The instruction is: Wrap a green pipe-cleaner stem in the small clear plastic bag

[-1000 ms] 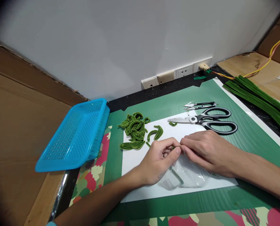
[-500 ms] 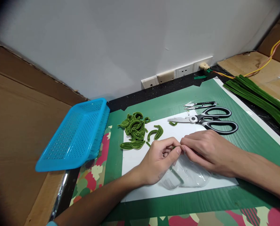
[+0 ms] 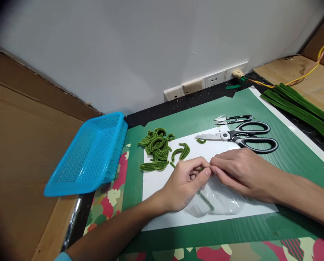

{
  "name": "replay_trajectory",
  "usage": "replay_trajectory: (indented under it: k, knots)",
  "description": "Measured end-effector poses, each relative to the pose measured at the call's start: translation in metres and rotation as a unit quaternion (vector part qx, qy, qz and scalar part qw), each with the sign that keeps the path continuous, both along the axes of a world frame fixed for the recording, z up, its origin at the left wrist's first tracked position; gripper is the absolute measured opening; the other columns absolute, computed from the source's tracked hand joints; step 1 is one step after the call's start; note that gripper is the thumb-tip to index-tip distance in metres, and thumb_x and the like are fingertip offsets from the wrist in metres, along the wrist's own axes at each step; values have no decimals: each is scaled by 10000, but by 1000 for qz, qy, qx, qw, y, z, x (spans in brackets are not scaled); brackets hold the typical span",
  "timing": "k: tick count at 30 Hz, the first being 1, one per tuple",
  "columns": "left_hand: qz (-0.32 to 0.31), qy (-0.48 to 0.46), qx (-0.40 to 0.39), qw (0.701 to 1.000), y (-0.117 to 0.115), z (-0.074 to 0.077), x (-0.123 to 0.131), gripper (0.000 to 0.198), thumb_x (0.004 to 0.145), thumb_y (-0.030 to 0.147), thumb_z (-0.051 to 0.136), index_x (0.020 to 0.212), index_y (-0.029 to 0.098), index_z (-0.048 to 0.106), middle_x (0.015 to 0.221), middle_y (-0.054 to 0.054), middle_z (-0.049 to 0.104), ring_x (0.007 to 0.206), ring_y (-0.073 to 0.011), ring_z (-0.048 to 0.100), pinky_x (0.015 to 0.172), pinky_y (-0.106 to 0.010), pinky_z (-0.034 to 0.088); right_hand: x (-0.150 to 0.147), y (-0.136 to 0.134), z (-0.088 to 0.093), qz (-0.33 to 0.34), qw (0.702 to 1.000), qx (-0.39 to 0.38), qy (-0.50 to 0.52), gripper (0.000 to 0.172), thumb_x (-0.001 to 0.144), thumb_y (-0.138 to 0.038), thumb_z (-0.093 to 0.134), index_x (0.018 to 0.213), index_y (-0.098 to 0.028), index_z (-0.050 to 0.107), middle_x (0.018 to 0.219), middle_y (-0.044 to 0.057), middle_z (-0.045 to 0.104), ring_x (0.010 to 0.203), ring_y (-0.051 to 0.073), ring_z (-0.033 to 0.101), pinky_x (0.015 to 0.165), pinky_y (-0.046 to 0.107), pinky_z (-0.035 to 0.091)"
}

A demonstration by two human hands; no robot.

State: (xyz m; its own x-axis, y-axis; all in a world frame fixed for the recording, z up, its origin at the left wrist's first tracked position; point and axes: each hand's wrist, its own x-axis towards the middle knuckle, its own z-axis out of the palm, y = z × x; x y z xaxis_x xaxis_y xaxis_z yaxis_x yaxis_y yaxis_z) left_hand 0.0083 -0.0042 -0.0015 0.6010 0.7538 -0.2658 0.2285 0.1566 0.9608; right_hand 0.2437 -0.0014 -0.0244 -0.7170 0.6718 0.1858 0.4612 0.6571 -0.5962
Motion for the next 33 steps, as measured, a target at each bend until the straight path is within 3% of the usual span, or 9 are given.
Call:
replay_trajectory:
  k: [22, 33]
  knots:
    - [0, 2, 11, 1000, 0, 1, 1, 340, 1022, 498, 615, 904, 179, 608, 718, 41, 464, 638, -97, 369, 593, -263, 286, -1, 1, 3, -2, 1000, 6, 21, 283, 1111, -229, 438, 840, -209, 515, 703, 9, 550, 593, 145, 502, 604, 333, 288]
    - [-1, -5, 0, 1000, -1, -1, 0, 258, 1009, 421, 661, 918, 185, 608, 717, 47, 455, 651, -94, 361, 604, -261, 275, 1, 0, 1, 0, 1000, 8, 11, 279, 1117, -231, 431, 855, -206, 524, 716, 8, 552, 602, 141, 502, 609, 327, 300]
